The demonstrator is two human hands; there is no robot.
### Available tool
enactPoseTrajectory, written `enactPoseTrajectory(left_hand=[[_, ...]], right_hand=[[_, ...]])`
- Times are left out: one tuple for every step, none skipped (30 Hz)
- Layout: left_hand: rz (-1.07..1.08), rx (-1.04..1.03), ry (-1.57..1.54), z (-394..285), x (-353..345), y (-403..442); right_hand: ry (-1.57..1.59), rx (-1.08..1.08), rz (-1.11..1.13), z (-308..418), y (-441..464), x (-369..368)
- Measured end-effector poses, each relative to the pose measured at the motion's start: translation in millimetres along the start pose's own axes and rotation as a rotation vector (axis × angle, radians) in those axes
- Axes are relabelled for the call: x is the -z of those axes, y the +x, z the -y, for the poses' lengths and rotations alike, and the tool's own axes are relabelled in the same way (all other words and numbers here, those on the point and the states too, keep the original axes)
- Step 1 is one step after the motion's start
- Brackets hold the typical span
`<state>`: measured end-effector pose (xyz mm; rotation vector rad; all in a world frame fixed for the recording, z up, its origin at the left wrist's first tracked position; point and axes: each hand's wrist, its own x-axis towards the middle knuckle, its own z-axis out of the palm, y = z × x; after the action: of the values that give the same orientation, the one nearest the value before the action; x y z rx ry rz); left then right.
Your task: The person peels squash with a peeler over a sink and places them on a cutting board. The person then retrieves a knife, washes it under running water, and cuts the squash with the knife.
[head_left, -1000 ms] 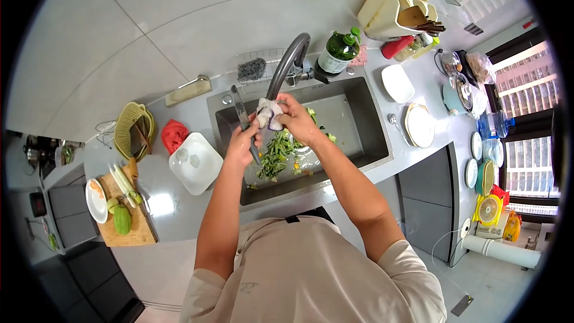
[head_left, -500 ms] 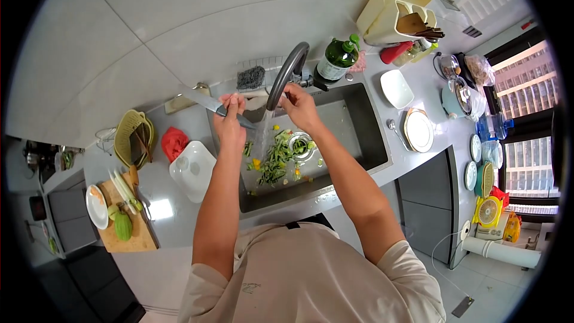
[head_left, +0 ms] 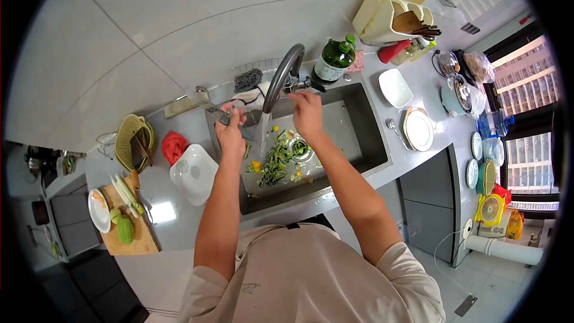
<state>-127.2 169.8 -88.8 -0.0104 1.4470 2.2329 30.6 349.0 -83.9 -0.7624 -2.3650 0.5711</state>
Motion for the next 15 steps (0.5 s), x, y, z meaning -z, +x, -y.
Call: enactPoseTrajectory(left_hand=[[-0.001,-0.002,0.000,2.9,2.7,-6.0],[0.006,0.025,0.029,8.3,4.2,-15.3],[0.014,0.052,0.058,15.7,6.9,-23.3],[0.063,0.050,0.154,27.0,11.7,-28.5],[0.063,0.050,0.155,39.1,15.8,-34.6],[0.085,0.109,0.196,50.2,18.0,-42.0],[0.106,0.168,0.236,58.5,18.4,-49.2],[0.104,0.167,0.236,66.2,18.7,-55.3],[0.091,0.250,0.243,72.4,18.5,-61.2],[0.077,0.333,0.249,75.0,19.1,-66.0],[0.072,0.333,0.250,76.4,21.7,-69.9],[0.102,0.348,0.288,77.1,24.0,-73.5],[0.132,0.364,0.325,77.9,26.3,-77.1],[0.126,0.365,0.326,78.1,29.2,-80.4],[0.159,0.361,0.357,76.4,31.2,-83.0]], right_hand=[[0.070,-0.141,-0.028,-7.7,-5.2,-0.4],[0.071,-0.141,-0.028,-14.6,-11.8,-1.2],[0.010,-0.182,-0.088,-19.6,-17.8,-0.5],[-0.052,-0.224,-0.148,-23.7,-21.7,0.2],[-0.051,-0.224,-0.149,-28.1,-23.7,-0.2],[-0.099,-0.224,-0.161,-32.5,-24.5,-0.3],[-0.147,-0.223,-0.174,-39.4,-25.1,-1.5],[-0.146,-0.222,-0.173,-46.7,-23.8,-2.7],[-0.112,-0.240,-0.148,-57.9,-21.7,-6.7],[-0.078,-0.258,-0.121,-66.0,-19.0,-8.6],[-0.075,-0.258,-0.118,-73.9,-17.2,-10.8],[0.017,-0.286,-0.082,-77.6,-14.2,-10.4],[0.110,-0.313,-0.046,-80.8,-14.1,-9.6],[0.112,-0.312,-0.040,-84.6,-15.7,-7.2],[0.181,-0.363,-0.005,-82.9,-14.3,0.2]])
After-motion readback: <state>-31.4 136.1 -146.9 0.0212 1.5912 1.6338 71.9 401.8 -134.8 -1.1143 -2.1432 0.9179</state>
